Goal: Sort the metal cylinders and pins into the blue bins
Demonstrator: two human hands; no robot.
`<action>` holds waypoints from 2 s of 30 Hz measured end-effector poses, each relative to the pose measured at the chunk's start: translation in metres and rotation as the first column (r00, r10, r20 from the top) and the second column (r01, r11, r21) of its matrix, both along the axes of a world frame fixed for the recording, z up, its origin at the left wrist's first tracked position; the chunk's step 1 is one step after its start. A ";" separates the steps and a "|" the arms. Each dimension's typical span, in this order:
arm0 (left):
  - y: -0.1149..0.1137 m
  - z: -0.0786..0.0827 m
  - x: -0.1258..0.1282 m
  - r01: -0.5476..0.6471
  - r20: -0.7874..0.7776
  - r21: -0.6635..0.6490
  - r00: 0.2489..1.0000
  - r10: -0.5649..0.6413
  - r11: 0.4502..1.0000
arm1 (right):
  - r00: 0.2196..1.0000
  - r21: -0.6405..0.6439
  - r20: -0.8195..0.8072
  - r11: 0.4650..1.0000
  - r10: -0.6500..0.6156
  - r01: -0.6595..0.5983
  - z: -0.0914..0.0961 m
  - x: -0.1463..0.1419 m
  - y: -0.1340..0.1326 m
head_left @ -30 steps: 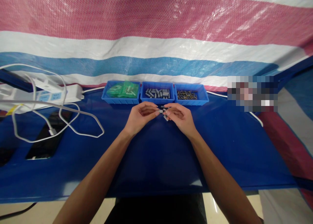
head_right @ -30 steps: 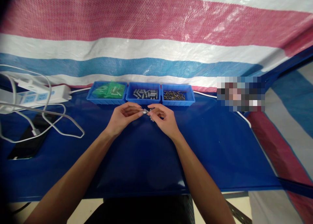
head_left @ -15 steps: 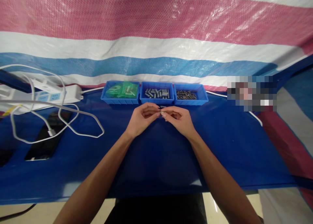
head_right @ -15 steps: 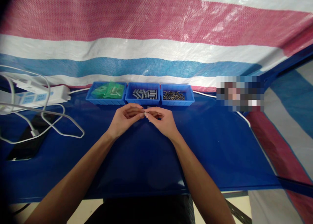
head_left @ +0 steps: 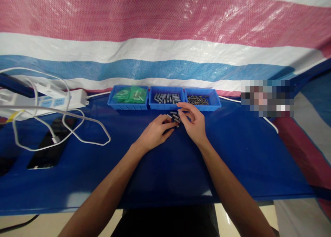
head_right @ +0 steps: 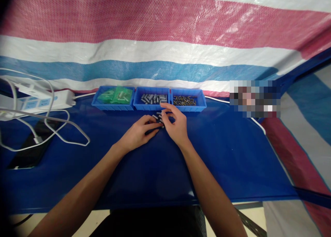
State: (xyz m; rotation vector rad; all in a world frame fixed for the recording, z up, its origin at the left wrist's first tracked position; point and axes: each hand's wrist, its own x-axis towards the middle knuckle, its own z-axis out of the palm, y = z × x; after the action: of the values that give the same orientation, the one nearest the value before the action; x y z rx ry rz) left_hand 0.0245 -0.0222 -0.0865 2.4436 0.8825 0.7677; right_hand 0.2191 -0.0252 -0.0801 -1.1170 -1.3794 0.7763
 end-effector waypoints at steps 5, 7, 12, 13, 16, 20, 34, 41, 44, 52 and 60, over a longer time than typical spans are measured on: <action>0.002 -0.001 -0.002 -0.010 -0.010 -0.031 1.000 0.010 0.999 | 0.998 -0.033 -0.032 0.998 -0.056 0.055 -0.001 0.008 -0.003; 0.003 0.000 -0.003 -0.032 -0.010 -0.053 0.999 0.031 0.998 | 0.997 -0.058 -0.048 0.997 -0.060 0.058 -0.001 0.010 -0.003; 0.005 0.001 -0.006 -0.054 -0.028 -0.087 0.998 0.051 0.995 | 0.998 -0.069 -0.046 0.996 -0.051 0.048 -0.002 0.010 -0.003; 0.005 0.001 -0.006 -0.044 -0.036 -0.087 0.999 0.041 0.995 | 0.998 -0.069 -0.040 0.997 -0.050 0.047 -0.003 0.010 -0.003; 0.004 0.004 -0.005 -0.024 -0.013 -0.109 1.000 0.022 0.994 | 0.999 -0.071 -0.030 0.997 -0.044 0.042 -0.004 0.010 -0.003; 0.003 0.008 -0.001 -0.082 0.138 -0.298 0.982 0.127 0.951 | 0.998 -0.083 -0.053 0.996 -0.026 0.022 -0.005 0.010 -0.003; 0.011 0.011 -0.002 0.012 0.513 -0.698 0.706 0.489 0.716 | 0.999 -0.135 -0.051 0.991 -0.002 -0.005 -0.003 0.008 -0.004; 0.009 0.018 0.001 0.000 0.480 -0.688 0.750 0.455 0.726 | 0.999 -0.134 -0.034 0.991 0.020 -0.024 -0.002 0.008 -0.005; 0.008 0.020 0.000 -0.014 0.465 -0.683 0.762 0.450 0.730 | 0.999 -0.138 -0.026 0.990 0.018 -0.021 -0.002 0.008 -0.006; 0.009 0.020 -0.001 -0.024 0.471 -0.719 0.718 0.512 0.694 | 0.998 -0.149 -0.041 0.987 0.049 -0.054 0.001 0.007 -0.007; 0.007 0.017 0.000 0.079 0.518 -0.749 0.689 0.507 0.658 | 0.975 -0.154 -0.084 0.964 0.207 -0.218 0.007 0.004 -0.011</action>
State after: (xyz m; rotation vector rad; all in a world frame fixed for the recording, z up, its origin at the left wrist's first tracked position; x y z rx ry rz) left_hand 0.0245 -0.0151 -0.0695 1.1630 0.9399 1.0648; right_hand 0.2233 -0.0366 -0.0728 -1.0673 -1.4131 1.0885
